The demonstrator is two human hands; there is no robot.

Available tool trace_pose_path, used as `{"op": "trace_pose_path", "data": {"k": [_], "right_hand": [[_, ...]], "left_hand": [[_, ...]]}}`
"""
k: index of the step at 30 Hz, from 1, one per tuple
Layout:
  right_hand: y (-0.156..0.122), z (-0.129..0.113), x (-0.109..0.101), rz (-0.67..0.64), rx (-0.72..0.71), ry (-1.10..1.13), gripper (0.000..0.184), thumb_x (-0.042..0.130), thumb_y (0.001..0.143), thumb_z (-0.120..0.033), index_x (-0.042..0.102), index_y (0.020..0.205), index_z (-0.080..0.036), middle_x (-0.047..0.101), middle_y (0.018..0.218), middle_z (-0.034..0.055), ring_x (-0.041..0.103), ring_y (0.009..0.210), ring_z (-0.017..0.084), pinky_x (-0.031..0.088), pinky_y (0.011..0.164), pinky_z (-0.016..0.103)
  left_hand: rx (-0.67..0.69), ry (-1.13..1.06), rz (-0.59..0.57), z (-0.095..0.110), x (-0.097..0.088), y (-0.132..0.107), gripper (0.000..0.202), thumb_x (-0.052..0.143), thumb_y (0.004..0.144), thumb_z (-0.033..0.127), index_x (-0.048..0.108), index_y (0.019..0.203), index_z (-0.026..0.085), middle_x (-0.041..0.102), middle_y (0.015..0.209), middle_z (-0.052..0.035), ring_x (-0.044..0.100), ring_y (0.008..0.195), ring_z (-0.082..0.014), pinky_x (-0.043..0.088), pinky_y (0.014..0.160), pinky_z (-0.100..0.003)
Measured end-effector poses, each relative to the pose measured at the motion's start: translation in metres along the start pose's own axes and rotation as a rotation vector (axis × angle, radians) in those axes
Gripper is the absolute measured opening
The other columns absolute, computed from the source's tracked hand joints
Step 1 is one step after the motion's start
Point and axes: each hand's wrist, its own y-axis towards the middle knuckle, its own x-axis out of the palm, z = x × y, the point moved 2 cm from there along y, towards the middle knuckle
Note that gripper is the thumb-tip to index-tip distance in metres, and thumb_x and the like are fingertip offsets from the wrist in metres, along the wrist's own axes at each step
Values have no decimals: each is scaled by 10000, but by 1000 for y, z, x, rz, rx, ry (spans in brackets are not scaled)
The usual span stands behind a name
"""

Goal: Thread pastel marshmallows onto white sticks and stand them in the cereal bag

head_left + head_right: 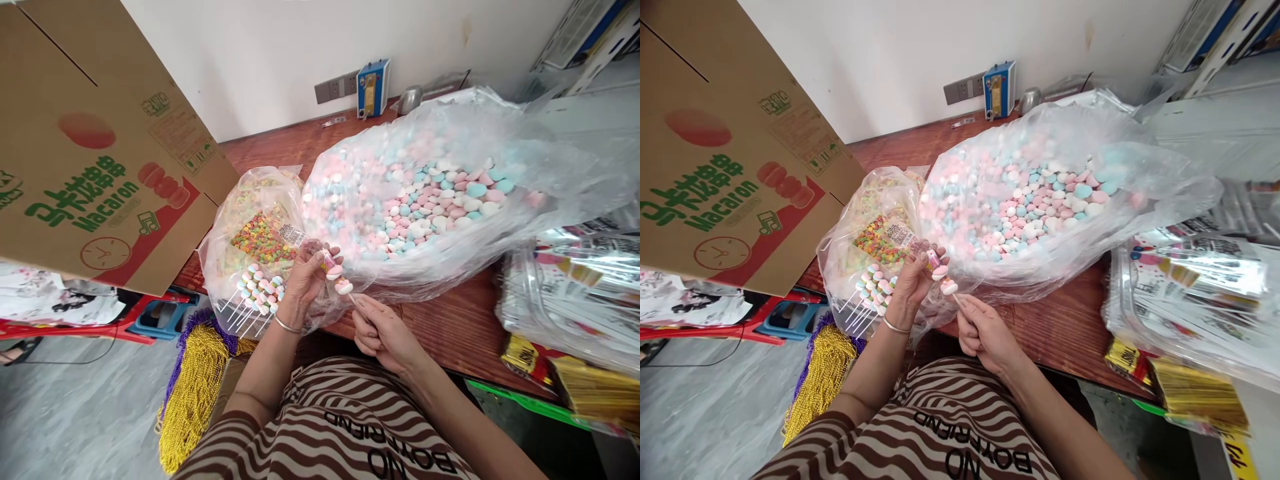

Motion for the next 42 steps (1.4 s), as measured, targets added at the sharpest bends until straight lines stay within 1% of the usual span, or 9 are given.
{"op": "trace_pose_path", "data": {"k": [6, 12, 17, 21, 24, 28, 32, 36, 42], "right_hand": [[-5, 3, 2, 33, -113, -206, 354, 658, 904, -536, 647, 865, -185, 291, 485, -126, 181, 382, 49, 220, 378, 201], [-10, -5, -4, 325, -823, -1276, 226, 520, 1014, -284, 704, 932, -182, 673, 723, 27, 548, 609, 134, 387, 605, 285], [-15, -3, -12, 347, -1211, -1827, 236, 516, 1011, -133, 703, 1155, -128, 612, 585, 6, 507, 543, 142, 351, 629, 339], [-16, -6, -15, 355, -1123, -1769, 238, 513, 1014, -168, 726, 1117, -143, 600, 587, 14, 488, 552, 144, 348, 635, 339], [-15, -12, -16, 348, -815, -1285, 252, 535, 1011, -324, 734, 972, -175, 588, 603, 9, 479, 542, 136, 358, 583, 308], [-12, -11, -14, 192, -253, -420, 359, 591, 953, -514, 684, 825, -192, 338, 449, -95, 280, 388, 81, 327, 459, 252], [-11, -7, -7, 53, -79, -56, 318, 693, 885, -484, 704, 812, -175, 235, 419, -148, 136, 344, 31, 353, 447, 233], [-10, -3, -8, 140, -199, -184, 338, 619, 938, -503, 698, 841, -190, 271, 463, -124, 187, 379, 56, 340, 446, 236], [-13, -9, -13, 418, -861, -1285, 228, 525, 1000, -295, 718, 943, -189, 681, 721, 35, 539, 598, 153, 402, 610, 292]], "left_hand": [[-28, -32, 68, -3, 15, 0, 412, 939, 623, 248, 589, 834, 197, 556, 674, 73, 562, 562, -67, 465, 533, -190], [-83, -37, 160, -9, 26, 0, 370, 852, 761, 381, 553, 721, 168, 544, 638, 60, 517, 500, -56, 435, 493, -197], [-90, 87, 263, -13, 35, -4, 474, 773, 811, 533, 512, 645, 175, 500, 555, 47, 536, 501, -92, 477, 527, -225], [-76, 151, 268, -17, 35, -7, 470, 765, 810, 554, 529, 668, 173, 524, 584, 39, 540, 508, -91, 504, 573, -232], [-123, 74, 78, -17, 33, -8, 468, 766, 813, 544, 514, 671, 176, 530, 646, 28, 560, 558, -104, 534, 637, -264], [-262, -58, -81, -14, 30, -11, 503, 712, 851, 561, 458, 631, 187, 481, 658, 17, 555, 595, -130, 549, 685, -312], [-345, -148, -93, -12, 32, -12, 564, 615, 886, 628, 414, 588, 194, 429, 627, 14, 511, 561, -136, 553, 665, -337], [-324, -164, -34, -18, 35, -10, 553, 654, 851, 645, 452, 607, 192, 452, 628, 16, 512, 556, -127, 543, 636, -313], [-246, -112, 112, -27, 32, -7, 376, 814, 799, 439, 571, 716, 164, 558, 701, 16, 578, 616, -104, 546, 686, -273]]}}
